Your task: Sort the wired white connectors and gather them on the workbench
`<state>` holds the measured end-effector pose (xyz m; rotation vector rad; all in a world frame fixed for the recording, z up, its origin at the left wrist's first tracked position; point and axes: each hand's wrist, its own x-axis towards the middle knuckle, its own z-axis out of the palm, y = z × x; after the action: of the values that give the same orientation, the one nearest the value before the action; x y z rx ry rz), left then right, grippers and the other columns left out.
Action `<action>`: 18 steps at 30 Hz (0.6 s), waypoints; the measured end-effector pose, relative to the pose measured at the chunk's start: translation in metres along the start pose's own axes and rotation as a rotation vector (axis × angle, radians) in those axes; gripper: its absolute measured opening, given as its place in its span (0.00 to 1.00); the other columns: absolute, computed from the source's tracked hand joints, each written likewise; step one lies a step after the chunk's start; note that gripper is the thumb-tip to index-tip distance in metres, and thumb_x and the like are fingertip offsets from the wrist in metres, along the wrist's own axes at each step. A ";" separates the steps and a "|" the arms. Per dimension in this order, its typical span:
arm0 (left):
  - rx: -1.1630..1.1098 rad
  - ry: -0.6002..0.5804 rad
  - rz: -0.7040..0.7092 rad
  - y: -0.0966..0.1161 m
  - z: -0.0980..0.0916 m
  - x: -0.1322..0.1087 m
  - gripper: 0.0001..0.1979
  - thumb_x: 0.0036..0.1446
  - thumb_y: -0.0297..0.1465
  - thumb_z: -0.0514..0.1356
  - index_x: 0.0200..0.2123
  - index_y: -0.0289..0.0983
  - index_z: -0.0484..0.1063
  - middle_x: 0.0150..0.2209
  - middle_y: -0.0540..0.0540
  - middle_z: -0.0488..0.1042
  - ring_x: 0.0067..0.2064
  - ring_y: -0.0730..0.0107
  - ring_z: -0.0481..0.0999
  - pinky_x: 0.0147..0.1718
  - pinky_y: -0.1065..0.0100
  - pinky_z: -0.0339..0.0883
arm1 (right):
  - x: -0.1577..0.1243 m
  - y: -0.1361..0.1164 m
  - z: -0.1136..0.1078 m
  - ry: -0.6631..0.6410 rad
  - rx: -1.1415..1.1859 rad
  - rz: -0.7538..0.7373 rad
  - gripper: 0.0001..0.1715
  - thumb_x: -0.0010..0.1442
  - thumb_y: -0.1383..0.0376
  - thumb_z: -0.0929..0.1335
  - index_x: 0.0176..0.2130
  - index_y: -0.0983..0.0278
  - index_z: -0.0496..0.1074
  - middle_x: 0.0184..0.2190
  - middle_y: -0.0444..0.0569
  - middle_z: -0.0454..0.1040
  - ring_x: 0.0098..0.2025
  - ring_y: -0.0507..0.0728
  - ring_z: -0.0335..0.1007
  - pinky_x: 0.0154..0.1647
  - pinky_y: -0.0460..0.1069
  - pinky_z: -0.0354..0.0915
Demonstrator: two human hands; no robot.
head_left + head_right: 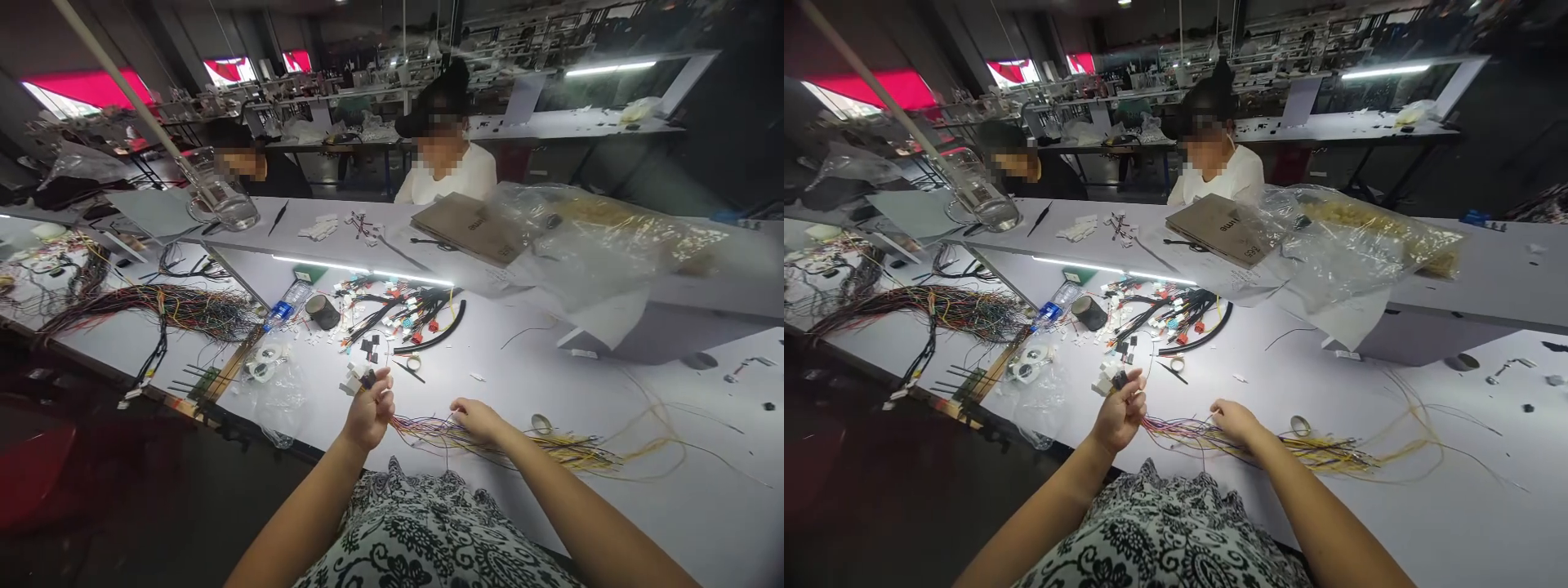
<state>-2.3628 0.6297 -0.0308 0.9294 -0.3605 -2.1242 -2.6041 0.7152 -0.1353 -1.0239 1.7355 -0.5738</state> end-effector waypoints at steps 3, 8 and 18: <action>0.028 -0.006 0.039 -0.006 -0.006 -0.006 0.17 0.49 0.27 0.65 0.43 0.38 0.67 0.22 0.58 0.57 0.16 0.87 0.45 0.15 0.78 0.38 | 0.002 0.003 0.012 -0.094 -0.046 0.035 0.04 0.50 0.65 0.68 0.27 0.64 0.73 0.25 0.44 0.72 0.33 0.55 0.66 0.48 0.54 0.59; 0.038 -0.009 0.079 -0.006 -0.016 -0.009 0.15 0.51 0.28 0.63 0.42 0.37 0.67 0.19 0.59 0.54 0.16 0.85 0.45 0.15 0.76 0.40 | -0.005 -0.002 0.015 -0.266 -0.061 0.125 0.18 0.46 0.64 0.70 0.39 0.63 0.76 0.32 0.46 0.76 0.30 0.52 0.67 0.36 0.47 0.61; 0.005 0.038 -0.002 -0.004 -0.037 -0.005 0.15 0.52 0.28 0.63 0.44 0.38 0.67 0.19 0.59 0.53 0.15 0.85 0.44 0.15 0.76 0.37 | -0.009 -0.029 0.002 0.024 -0.223 0.165 0.20 0.55 0.61 0.59 0.44 0.66 0.70 0.37 0.49 0.75 0.36 0.53 0.69 0.32 0.44 0.61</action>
<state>-2.3360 0.6376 -0.0559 0.9714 -0.3458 -2.1057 -2.5908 0.7074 -0.1094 -1.0171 1.9148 -0.2936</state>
